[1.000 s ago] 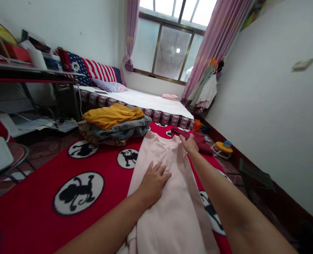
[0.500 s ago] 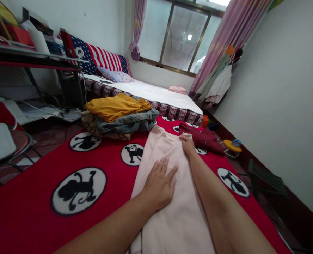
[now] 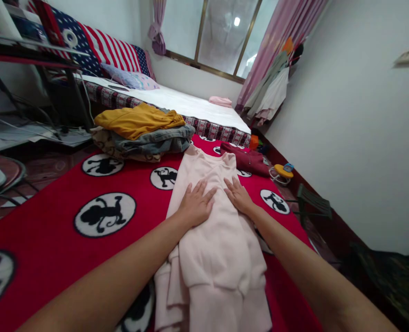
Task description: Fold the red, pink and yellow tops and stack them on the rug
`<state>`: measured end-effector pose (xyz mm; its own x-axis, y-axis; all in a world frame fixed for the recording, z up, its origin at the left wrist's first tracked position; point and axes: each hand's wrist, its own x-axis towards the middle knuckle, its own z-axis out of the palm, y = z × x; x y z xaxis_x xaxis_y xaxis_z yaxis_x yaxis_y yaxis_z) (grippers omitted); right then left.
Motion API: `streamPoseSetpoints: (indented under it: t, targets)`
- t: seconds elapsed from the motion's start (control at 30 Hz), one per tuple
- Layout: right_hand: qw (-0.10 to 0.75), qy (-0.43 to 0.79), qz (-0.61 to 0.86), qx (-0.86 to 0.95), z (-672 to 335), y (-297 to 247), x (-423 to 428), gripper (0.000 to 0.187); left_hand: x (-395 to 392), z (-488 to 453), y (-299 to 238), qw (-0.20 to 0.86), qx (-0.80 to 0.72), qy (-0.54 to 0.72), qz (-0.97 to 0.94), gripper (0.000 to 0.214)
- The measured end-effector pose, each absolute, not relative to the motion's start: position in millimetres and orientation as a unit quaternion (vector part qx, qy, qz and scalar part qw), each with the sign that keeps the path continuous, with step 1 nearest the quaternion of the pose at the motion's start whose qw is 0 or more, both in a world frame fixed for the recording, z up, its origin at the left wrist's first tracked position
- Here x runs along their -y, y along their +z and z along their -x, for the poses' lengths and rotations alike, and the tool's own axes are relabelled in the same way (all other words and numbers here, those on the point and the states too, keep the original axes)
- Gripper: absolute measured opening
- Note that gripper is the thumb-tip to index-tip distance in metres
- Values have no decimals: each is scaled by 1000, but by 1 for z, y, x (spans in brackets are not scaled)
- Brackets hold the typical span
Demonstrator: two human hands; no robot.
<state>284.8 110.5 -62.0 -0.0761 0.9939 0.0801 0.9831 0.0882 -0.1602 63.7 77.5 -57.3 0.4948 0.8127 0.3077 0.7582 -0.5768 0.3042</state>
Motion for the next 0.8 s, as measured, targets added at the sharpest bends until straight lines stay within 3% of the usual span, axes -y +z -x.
streamPoseSetpoints:
  t: [0.2,0.3,0.37,0.5,0.67,0.73,0.8]
  targets:
    - [112,13,617,779,-301,-66,-34,52,-85,-50,-58,148,-404,298,-852,67]
    - [159,28,582,797,-313,-67,2,50,-87,-28,-63,210,-360,320,-851,52]
    - [204,46,565,799,-322,-66,27,49,-84,-3,-64,251,-318,299,-864,43]
    - [245,84,515,817,-334,-61,67,52,-59,54,-46,309,-270,200,-890,48]
    - [241,101,467,845,-322,-51,78,61,-21,87,-16,290,-253,93,-918,65]
    - [229,111,448,857,-314,-48,74,47,-13,86,-20,264,-231,94,-932,69]
    - [225,130,432,863,-308,-47,70,34,-8,83,-32,238,-208,119,-941,57]
